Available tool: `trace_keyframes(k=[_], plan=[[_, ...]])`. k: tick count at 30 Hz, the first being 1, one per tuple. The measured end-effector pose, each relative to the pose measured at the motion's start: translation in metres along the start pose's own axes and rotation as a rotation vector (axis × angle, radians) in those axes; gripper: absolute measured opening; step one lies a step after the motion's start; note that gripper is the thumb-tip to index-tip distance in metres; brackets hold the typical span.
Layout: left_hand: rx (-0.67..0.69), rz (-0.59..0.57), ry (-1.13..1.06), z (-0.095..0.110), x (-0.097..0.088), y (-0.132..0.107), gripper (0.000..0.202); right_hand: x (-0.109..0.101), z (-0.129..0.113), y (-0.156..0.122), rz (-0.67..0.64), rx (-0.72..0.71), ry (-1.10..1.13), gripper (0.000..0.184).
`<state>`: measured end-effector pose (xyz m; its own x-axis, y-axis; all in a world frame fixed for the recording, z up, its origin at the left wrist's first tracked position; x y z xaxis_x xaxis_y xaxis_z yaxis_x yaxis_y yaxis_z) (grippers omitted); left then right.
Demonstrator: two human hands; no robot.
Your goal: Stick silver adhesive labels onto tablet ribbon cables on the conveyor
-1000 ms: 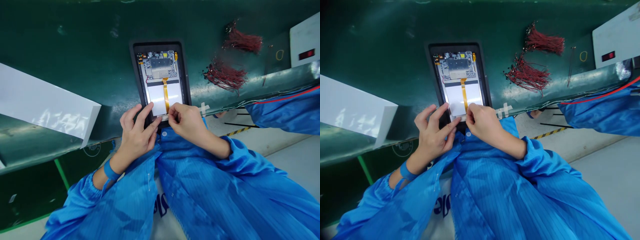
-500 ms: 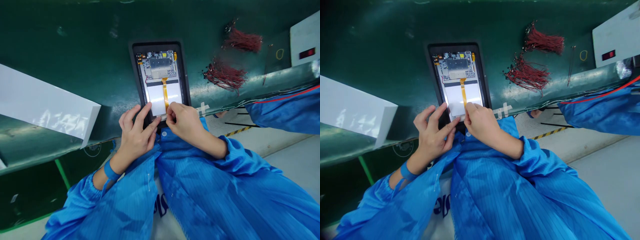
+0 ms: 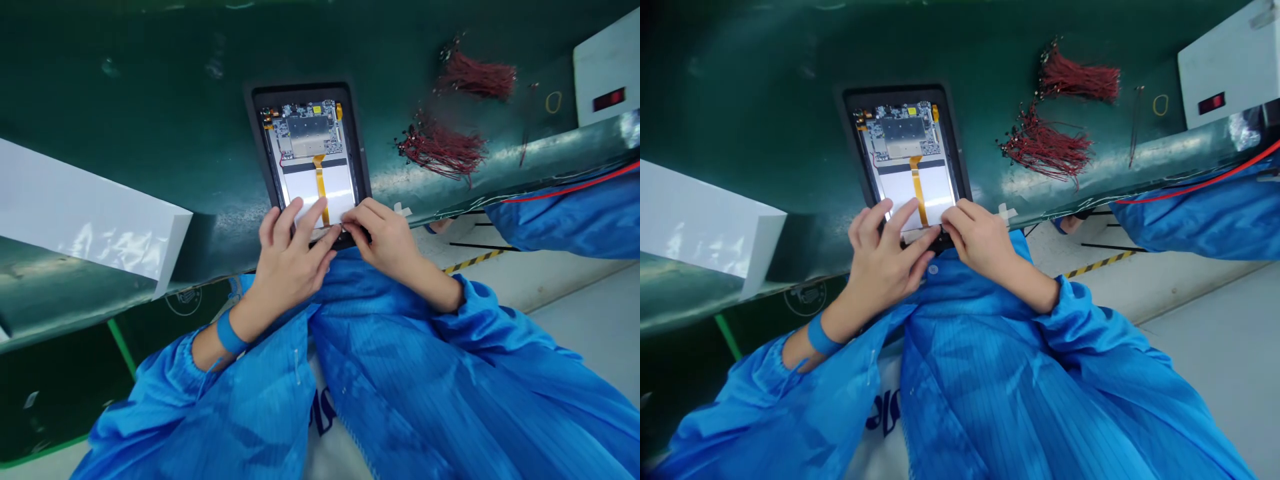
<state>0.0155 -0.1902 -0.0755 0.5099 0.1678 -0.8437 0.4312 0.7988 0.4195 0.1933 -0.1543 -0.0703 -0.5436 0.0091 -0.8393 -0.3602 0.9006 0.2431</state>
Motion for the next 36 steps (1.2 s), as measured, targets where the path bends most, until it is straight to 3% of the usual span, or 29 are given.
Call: trace_keyframes(k=[5, 11, 16, 19, 24, 31, 34, 36], plan=[[0.011, -0.004, 0.060, -0.022, -0.020, -0.018, 0.056, -0.003, -0.002, -0.007, 0.078, -0.170, -0.029, 0.030], [0.149, 0.028, 0.084, -0.018, -0.021, -0.017, 0.055, -0.005, -0.007, -0.017, 0.030, -0.408, -0.149, 0.038], [0.224, 0.102, 0.124, -0.016, -0.022, -0.018, 0.052, -0.004, 0.001, -0.019, -0.008, -0.355, -0.120, 0.038], [0.228, 0.111, 0.106, -0.014, -0.023, -0.019, 0.049, -0.001, -0.001, -0.021, 0.010, -0.405, -0.128, 0.036], [0.223, 0.050, 0.051, -0.016, -0.023, -0.015, 0.048, -0.006, -0.005, -0.019, 0.050, -0.520, -0.159, 0.035], [0.175, -0.017, 0.008, -0.023, -0.024, -0.015, 0.052, -0.015, -0.005, -0.004, -0.048, -0.556, -0.081, 0.027], [0.136, 0.002, 0.032, -0.023, -0.031, -0.021, 0.060, -0.025, -0.001, -0.004, 0.054, -0.558, 0.061, 0.026], [0.075, 0.046, 0.043, -0.025, -0.039, -0.022, 0.061, -0.036, 0.009, -0.002, 0.190, -0.460, 0.148, 0.028]])
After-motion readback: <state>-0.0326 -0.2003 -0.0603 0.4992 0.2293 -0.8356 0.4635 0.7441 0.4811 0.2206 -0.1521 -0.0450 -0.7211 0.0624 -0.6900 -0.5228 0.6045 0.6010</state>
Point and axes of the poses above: each hand's wrist, its own y-axis towards the middle knuckle, its own x-axis out of the palm, z = x × y, the point moved 6 cm from there along y, towards the middle knuckle, and after that the axes turned 8 degrees about z, right-handed, at the moved point
